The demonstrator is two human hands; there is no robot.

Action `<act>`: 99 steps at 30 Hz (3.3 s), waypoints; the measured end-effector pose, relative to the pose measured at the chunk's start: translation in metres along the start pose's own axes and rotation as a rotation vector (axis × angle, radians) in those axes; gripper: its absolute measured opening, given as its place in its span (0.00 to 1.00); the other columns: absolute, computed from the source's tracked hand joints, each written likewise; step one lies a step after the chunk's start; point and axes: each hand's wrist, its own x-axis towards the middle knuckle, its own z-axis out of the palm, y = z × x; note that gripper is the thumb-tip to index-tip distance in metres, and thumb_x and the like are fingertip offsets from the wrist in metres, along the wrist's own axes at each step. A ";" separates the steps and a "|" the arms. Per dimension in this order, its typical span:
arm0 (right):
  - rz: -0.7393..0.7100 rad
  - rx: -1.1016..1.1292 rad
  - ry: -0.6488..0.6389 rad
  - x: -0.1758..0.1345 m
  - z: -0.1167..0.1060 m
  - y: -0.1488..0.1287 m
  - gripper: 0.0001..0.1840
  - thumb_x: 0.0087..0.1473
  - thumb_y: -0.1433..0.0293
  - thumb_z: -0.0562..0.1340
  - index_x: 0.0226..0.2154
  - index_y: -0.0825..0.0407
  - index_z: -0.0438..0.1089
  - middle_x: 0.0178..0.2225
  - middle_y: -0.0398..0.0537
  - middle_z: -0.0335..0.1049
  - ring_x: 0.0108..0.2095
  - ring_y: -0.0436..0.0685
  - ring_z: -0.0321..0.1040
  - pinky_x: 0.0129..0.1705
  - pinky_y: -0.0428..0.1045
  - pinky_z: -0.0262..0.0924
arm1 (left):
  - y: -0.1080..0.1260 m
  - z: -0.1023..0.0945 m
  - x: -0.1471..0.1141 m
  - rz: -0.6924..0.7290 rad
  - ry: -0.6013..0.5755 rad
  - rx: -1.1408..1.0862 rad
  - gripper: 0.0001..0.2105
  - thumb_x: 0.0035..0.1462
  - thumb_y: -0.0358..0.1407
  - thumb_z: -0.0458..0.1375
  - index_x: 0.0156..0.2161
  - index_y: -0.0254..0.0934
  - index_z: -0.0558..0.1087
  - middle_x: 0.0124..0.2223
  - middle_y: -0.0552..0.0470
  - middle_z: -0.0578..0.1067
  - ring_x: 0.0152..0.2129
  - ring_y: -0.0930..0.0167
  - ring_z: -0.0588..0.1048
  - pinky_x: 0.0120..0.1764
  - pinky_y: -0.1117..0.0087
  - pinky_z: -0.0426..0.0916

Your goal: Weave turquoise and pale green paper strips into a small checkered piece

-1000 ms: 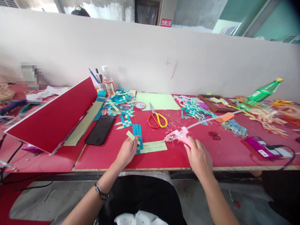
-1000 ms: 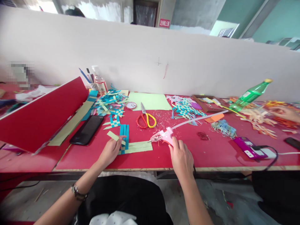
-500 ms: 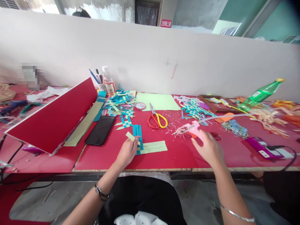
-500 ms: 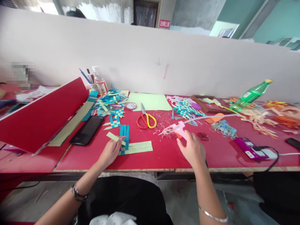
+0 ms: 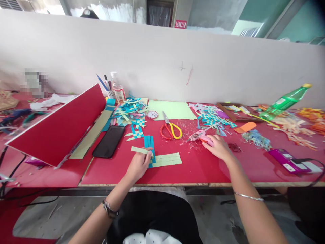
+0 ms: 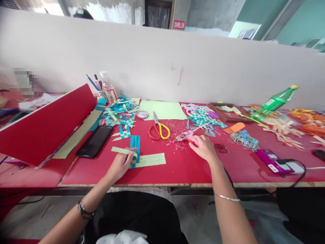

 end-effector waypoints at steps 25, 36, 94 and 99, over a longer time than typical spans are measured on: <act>-0.379 0.087 -0.015 -0.082 -0.009 -0.195 0.24 0.52 0.55 0.48 0.50 0.44 0.58 0.55 0.51 0.50 0.52 0.64 0.48 0.51 0.64 0.35 | -0.011 0.000 -0.010 0.228 -0.064 0.336 0.10 0.54 0.31 0.46 0.38 0.36 0.69 0.35 0.48 0.69 0.33 0.70 0.68 0.36 0.70 0.64; -0.310 0.055 0.022 -0.083 -0.005 -0.189 0.22 0.51 0.56 0.49 0.47 0.45 0.62 0.53 0.53 0.54 0.50 0.64 0.51 0.51 0.65 0.35 | -0.009 -0.001 -0.011 0.236 -0.060 0.365 0.09 0.54 0.32 0.46 0.37 0.37 0.68 0.35 0.48 0.69 0.33 0.70 0.68 0.36 0.70 0.63; 0.064 0.097 0.275 -0.088 0.002 -0.132 0.16 0.50 0.61 0.52 0.40 0.46 0.66 0.45 0.51 0.60 0.45 0.59 0.56 0.47 0.57 0.45 | -0.004 -0.002 -0.012 0.221 -0.073 0.558 0.09 0.55 0.32 0.46 0.37 0.38 0.68 0.35 0.50 0.70 0.33 0.71 0.69 0.35 0.72 0.63; 0.138 0.066 0.446 -0.060 -0.006 -0.077 0.17 0.49 0.64 0.53 0.40 0.53 0.65 0.40 0.55 0.61 0.41 0.59 0.55 0.42 0.53 0.51 | 0.006 -0.003 -0.007 0.275 -0.079 0.595 0.11 0.55 0.39 0.49 0.41 0.38 0.66 0.38 0.50 0.69 0.34 0.69 0.69 0.36 0.69 0.63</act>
